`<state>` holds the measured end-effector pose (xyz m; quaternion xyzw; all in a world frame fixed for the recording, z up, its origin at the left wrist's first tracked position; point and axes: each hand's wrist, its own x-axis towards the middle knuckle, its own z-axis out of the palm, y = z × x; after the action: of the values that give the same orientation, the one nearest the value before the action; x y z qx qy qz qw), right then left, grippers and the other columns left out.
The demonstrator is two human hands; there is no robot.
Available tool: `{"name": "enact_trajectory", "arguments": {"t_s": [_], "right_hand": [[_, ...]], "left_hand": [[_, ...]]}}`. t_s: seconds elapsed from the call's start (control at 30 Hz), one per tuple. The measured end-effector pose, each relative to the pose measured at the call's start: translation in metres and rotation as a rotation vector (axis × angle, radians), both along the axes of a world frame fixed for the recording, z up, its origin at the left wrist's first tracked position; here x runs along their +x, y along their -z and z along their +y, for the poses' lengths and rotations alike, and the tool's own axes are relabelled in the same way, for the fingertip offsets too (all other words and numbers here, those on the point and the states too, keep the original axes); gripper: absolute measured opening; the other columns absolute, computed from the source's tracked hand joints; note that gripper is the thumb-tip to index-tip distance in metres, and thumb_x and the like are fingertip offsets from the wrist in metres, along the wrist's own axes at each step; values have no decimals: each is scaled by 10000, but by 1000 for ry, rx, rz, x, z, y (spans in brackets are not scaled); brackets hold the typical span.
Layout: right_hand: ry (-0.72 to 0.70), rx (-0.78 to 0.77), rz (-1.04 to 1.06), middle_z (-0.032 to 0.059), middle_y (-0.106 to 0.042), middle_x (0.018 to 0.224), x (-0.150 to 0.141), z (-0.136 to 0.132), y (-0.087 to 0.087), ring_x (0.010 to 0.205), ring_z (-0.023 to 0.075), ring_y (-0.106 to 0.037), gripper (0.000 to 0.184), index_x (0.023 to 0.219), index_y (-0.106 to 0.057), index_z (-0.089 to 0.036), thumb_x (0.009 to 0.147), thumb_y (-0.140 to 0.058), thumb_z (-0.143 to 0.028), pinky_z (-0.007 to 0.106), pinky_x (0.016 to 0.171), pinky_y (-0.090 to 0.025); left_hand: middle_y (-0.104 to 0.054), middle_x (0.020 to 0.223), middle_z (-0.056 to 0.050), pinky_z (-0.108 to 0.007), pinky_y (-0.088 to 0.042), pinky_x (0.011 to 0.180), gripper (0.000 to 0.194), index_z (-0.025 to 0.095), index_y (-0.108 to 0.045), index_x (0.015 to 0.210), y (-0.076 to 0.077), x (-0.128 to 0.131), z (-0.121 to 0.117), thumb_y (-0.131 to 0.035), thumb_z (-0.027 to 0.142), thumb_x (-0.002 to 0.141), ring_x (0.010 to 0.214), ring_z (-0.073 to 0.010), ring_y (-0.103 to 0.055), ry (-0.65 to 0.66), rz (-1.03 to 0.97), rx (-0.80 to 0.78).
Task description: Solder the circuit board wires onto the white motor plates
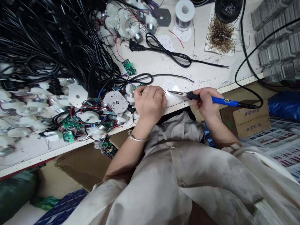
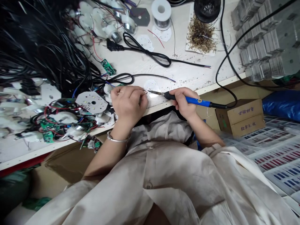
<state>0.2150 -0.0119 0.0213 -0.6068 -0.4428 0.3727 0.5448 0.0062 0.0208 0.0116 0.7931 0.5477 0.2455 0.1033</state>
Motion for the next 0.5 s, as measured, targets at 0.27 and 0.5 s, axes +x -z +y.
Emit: {"name": "enact_trajectory", "arguments": {"t_s": [0.27, 0.5], "right_hand": [[-6, -9, -49, -55, -547, 464, 0, 3, -1, 323, 81, -437, 502, 745, -728, -251, 841, -604, -728, 243, 335, -373], [-6, 6, -64, -57, -547, 456, -1, 1, 0, 323, 80, -430, 480, 756, -733, -250, 857, -611, -703, 255, 366, -396]], "left_hand": [[-756, 974, -50, -548, -381, 1039, 138, 225, -634, 818, 2, 4, -4, -539, 204, 917, 909, -241, -645, -31, -14, 24], [-737, 981, -45, -610, -326, 1117, 109, 233, -625, 809, 0, 8, -5, -557, 186, 880, 943, -249, -633, -71, -56, -67]]}}
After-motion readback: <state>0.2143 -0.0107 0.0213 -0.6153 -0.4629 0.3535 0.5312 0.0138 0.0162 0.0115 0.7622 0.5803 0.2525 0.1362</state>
